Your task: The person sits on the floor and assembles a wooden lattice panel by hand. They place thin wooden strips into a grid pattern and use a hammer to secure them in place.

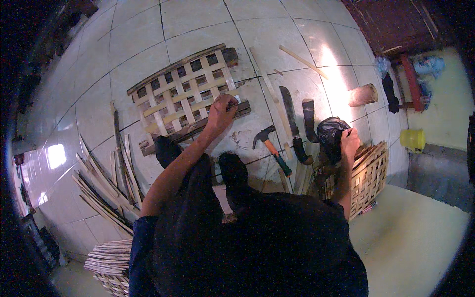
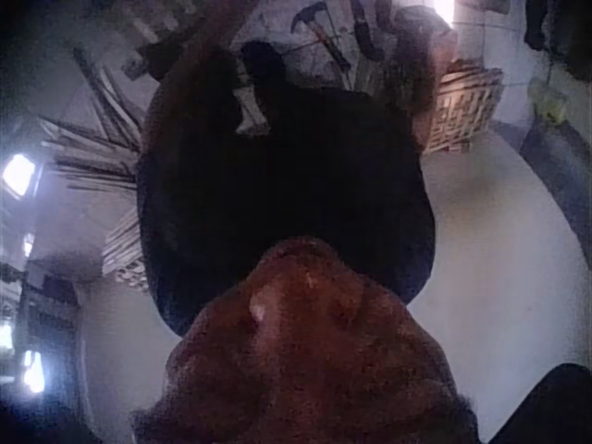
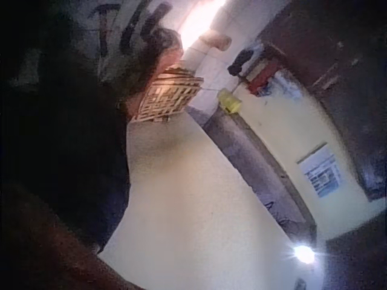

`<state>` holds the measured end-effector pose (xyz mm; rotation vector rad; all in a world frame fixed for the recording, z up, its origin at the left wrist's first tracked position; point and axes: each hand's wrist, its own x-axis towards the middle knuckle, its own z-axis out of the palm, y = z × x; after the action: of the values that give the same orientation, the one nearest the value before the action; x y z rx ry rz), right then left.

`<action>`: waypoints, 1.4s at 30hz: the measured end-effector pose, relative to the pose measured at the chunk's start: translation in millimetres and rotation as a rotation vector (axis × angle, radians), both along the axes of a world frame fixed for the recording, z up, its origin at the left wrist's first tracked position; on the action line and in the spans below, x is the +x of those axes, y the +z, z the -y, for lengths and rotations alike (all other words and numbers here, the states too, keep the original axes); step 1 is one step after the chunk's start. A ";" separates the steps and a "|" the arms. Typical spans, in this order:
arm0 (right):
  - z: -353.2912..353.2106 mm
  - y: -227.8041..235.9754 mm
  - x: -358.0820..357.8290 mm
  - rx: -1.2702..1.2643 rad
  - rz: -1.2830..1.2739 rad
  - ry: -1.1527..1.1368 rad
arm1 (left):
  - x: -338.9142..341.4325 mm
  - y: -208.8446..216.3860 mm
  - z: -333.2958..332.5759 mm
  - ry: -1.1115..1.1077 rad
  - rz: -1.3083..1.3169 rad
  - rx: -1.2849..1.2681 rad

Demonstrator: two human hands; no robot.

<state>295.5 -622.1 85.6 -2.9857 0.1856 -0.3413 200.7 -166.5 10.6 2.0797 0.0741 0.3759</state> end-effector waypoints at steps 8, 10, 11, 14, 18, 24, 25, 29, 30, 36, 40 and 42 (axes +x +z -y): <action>-233.3 -43.2 -70.1 1.479 -0.490 0.167 | 7.0 11.1 5.6 -0.155 -0.017 -0.084; -272.9 -57.4 -74.6 1.549 -0.573 0.236 | 5.9 19.7 5.8 -0.167 -0.077 -0.161; -284.7 -57.3 -74.5 1.630 -0.615 0.282 | 5.8 24.3 6.6 -0.152 -0.080 -0.167; -302.6 -66.8 -74.5 1.746 -0.649 0.153 | 3.5 25.3 8.2 -0.099 -0.140 -0.206; -306.2 -66.0 -72.0 1.914 -0.742 0.105 | 6.8 9.6 2.2 -0.092 -0.215 -0.226; -292.3 -63.5 -74.8 1.658 -0.702 0.139 | -2.0 13.1 -1.2 -0.002 -0.233 -0.186; -281.8 -48.6 -78.4 1.496 -0.636 0.169 | -5.0 16.6 -0.9 0.034 -0.228 -0.146; -207.4 -78.9 -103.0 0.771 -0.174 0.442 | -5.4 16.7 5.6 0.024 -0.105 -0.111; -196.8 -78.4 -112.5 0.669 -0.255 0.412 | -4.3 13.5 3.8 0.018 -0.061 -0.102; -172.3 -76.7 -160.9 0.276 -0.267 0.441 | -3.8 3.8 3.7 0.016 0.029 -0.020; -172.8 -83.5 -160.7 0.182 -0.251 0.426 | -2.8 3.7 4.8 0.025 0.060 0.087; -169.5 -91.1 -159.9 0.135 -0.289 0.423 | -3.8 0.9 7.3 0.040 0.049 0.068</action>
<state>135.7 -452.6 -5.6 -2.8240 -0.3762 0.1440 196.9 -173.8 11.5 2.1370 0.0741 0.4593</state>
